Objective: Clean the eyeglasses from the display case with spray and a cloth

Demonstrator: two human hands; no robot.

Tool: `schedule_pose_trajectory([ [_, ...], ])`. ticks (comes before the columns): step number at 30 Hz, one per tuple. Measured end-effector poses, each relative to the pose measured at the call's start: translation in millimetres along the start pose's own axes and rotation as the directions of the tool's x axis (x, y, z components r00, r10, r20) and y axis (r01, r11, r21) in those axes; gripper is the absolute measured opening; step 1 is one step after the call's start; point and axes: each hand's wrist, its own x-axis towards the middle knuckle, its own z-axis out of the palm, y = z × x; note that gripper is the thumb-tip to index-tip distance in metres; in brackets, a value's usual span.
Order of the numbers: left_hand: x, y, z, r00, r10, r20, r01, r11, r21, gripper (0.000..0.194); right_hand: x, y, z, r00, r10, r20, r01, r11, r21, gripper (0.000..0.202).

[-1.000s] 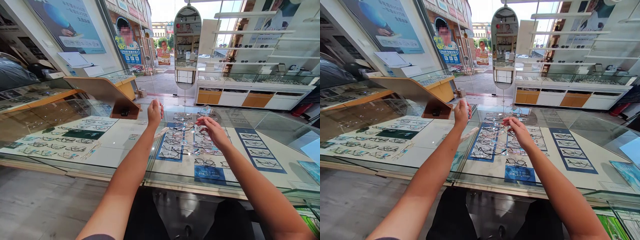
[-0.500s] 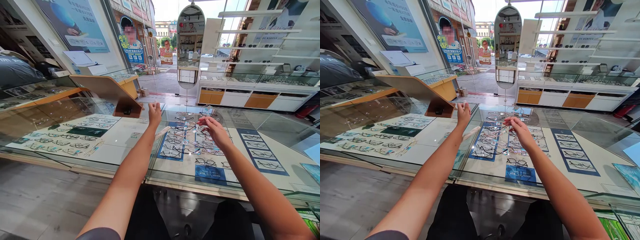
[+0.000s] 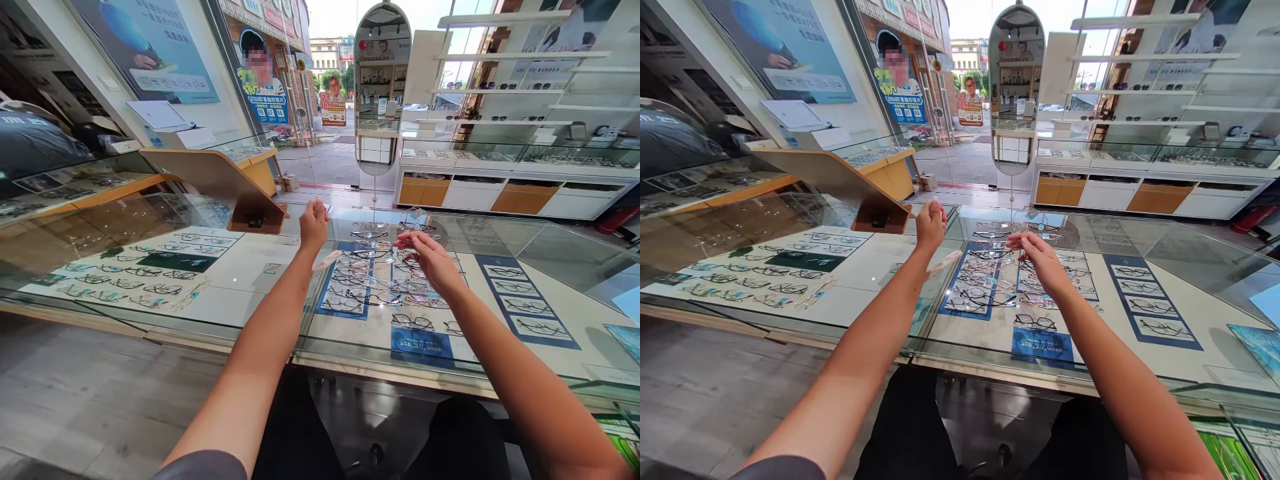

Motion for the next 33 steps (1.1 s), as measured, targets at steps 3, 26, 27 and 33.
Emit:
schedule_pose_trajectory([
  [3,4.9,-10.8,-4.5,0.999,0.040,-0.016,-0.039,0.997,0.061,0.038,-0.1,1.0,-1.0,1.000,0.002,0.001,-0.002,1.000,0.001,0.030],
  [26,6.3,-29.1,-16.2,0.984,-0.117,0.133,0.042,0.883,0.468,0.014,-0.4,2.9,-2.1,1.000,-0.013,0.013,0.013,0.999,-0.033,0.031],
  [27,5.8,-28.7,-15.7,0.983,-0.119,0.136,0.042,0.883,0.467,0.015,-0.3,3.0,-2.3,1.000,-0.012,0.011,0.013,0.999,-0.034,0.031],
  [33,1.1,10.2,-18.1,0.957,0.228,-0.180,-0.130,0.890,0.437,0.028,-0.2,3.8,-3.4,1.000,-0.011,0.004,0.011,0.998,-0.055,0.032],
])
